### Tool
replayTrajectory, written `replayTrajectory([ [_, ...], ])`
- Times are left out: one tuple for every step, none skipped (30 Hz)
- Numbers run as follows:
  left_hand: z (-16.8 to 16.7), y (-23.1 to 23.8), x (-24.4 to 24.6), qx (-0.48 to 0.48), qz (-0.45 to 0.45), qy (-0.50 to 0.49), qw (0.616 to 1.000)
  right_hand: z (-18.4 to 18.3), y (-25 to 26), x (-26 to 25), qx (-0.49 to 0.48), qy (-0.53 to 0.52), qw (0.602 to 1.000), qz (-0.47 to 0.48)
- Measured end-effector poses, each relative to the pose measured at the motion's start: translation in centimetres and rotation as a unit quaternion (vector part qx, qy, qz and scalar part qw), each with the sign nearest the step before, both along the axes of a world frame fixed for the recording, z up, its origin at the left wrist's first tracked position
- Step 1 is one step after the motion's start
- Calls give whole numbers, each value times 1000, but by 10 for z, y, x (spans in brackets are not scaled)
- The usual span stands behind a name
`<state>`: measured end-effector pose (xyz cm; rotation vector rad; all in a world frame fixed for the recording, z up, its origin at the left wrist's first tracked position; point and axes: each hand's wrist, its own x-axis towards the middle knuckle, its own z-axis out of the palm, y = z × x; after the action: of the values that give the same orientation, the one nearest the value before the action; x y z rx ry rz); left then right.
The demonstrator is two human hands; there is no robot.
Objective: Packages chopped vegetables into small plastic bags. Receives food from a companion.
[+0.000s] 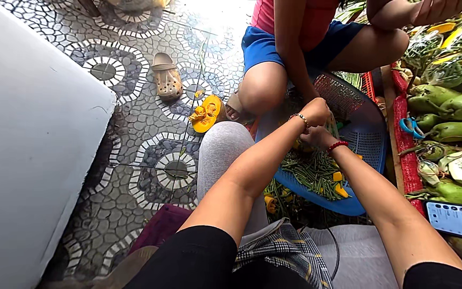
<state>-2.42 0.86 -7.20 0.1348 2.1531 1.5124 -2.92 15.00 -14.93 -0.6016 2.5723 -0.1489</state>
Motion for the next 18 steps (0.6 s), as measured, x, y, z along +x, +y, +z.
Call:
replayTrajectory([
  [1,2,1,2,-5,0,1000,6,-3,3,9,-8,1000,-13],
  [1,3,2,2,-10,5,1000,7,-3,6,15,-7,1000,-14],
  [1,5,3,2,-14,10,1000,6,-3,8,19,-4,1000,-8],
  [0,6,3,0,-20,16,1000,3,-2,9,29,-4,1000,3],
  [-1,7,3,-2,-26,20,999,-2,1,10,31,5,999,26],
  [-2,7,4,-4,-30,25,999,3,-6,13,56,-24,998,32],
  [-1,6,5,-8,-36,26,999,17,-19,16,96,-66,993,30],
  [-1,5,6,-13,-40,25,999,24,-28,19,129,-75,988,36],
  [-2,4,5,-18,-42,23,999,25,-34,21,156,-60,985,49],
  [-5,3,5,-22,-41,21,999,26,-37,23,171,-37,983,63],
  [-6,1,4,-28,-39,18,999,25,-39,23,176,-17,981,76],
  [-7,-1,4,-34,-37,16,999,22,-40,22,168,0,982,85],
  [-7,-3,4,-39,-34,15,999,20,-42,20,175,-3,981,85],
  [-9,-5,4,-41,-29,14,999,15,-42,18,184,-5,979,87],
  [-10,-6,4,-42,-27,10,999,13,-44,17,199,-11,976,87],
  [-10,-7,4,-42,-27,7,999,12,-45,17,209,-15,974,87],
  [-11,-7,3,-42,-27,7,999,15,-47,18,213,-23,973,85],
  [-12,-7,3,-41,-27,7,999,19,-49,18,216,-33,972,90],
])
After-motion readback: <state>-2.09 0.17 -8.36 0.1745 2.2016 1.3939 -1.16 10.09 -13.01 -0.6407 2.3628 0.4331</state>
